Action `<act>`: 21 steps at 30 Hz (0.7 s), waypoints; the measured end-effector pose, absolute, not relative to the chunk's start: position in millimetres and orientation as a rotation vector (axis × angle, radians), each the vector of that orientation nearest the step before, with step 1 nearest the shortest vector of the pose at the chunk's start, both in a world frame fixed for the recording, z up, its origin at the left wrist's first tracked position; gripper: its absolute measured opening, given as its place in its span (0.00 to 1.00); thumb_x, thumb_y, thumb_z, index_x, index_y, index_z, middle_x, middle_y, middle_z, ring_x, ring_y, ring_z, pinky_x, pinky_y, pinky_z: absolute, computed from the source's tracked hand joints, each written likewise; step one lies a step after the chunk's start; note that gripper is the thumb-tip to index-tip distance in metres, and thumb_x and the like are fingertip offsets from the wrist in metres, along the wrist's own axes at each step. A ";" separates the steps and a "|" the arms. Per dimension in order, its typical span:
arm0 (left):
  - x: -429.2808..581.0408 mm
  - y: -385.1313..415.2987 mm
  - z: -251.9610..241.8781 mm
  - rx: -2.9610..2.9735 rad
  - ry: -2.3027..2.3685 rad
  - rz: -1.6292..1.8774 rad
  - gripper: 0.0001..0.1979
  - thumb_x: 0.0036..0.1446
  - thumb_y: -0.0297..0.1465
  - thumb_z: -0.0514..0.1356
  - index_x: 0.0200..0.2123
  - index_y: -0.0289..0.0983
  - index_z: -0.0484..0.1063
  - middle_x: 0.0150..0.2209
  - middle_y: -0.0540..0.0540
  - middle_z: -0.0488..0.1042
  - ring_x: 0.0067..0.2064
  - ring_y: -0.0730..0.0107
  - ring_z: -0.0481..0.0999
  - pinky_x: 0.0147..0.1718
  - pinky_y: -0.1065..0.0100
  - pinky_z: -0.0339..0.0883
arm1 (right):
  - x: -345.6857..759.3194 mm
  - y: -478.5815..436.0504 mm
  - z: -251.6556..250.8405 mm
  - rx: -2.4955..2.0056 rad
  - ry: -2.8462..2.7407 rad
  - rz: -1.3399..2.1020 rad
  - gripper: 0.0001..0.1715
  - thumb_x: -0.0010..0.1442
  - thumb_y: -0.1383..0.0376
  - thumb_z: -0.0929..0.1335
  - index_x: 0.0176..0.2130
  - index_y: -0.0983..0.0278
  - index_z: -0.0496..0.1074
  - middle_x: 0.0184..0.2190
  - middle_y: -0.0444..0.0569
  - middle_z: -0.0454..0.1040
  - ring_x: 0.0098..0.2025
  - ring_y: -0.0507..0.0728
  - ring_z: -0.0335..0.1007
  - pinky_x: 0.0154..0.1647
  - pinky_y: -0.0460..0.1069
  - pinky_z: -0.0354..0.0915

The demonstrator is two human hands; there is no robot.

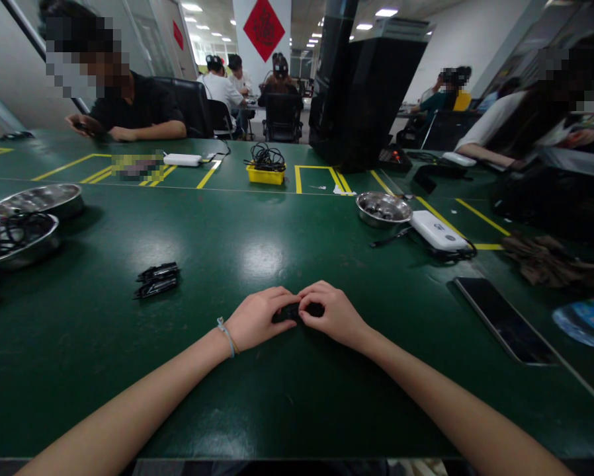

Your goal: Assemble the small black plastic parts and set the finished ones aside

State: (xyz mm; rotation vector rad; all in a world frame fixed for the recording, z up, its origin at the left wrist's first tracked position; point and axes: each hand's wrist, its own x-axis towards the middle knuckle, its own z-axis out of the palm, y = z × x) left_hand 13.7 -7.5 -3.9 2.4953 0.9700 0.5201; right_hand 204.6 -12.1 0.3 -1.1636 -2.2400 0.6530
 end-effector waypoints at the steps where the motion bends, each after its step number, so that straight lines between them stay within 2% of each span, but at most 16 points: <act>1: 13.8 -7.6 -3.6 2.495 0.970 0.526 0.17 0.51 0.30 0.59 0.46 0.39 0.65 0.43 0.47 0.69 0.44 0.67 0.69 0.43 0.66 0.65 | 204.2 -12.5 0.2 -1.173 -2.239 0.640 0.03 0.48 0.69 0.67 0.25 0.62 0.71 0.35 0.46 0.73 0.41 0.54 0.64 0.42 0.50 0.61; 8: 14.2 -7.0 -7.8 2.467 0.891 0.650 0.19 0.51 0.27 0.59 0.48 0.39 0.64 0.49 0.45 0.65 0.48 0.66 0.67 0.47 0.63 0.63 | 204.2 -12.2 -1.7 -1.191 -2.199 0.637 0.03 0.47 0.68 0.68 0.24 0.62 0.73 0.34 0.46 0.74 0.40 0.55 0.65 0.41 0.51 0.62; 13: 13.6 -5.6 -12.0 2.473 0.832 0.670 0.18 0.51 0.26 0.59 0.47 0.38 0.65 0.45 0.44 0.68 0.46 0.67 0.69 0.44 0.65 0.66 | 203.5 -12.3 -1.6 -1.207 -2.163 0.656 0.04 0.47 0.69 0.68 0.23 0.61 0.73 0.34 0.46 0.74 0.39 0.55 0.65 0.41 0.51 0.62; 21: 11.9 -5.0 -11.0 2.554 0.809 0.664 0.17 0.52 0.27 0.59 0.47 0.38 0.67 0.45 0.44 0.70 0.44 0.68 0.70 0.43 0.66 0.66 | 200.0 -14.1 -2.3 -1.244 -2.146 0.655 0.04 0.46 0.69 0.68 0.23 0.62 0.73 0.34 0.47 0.74 0.39 0.55 0.65 0.41 0.51 0.62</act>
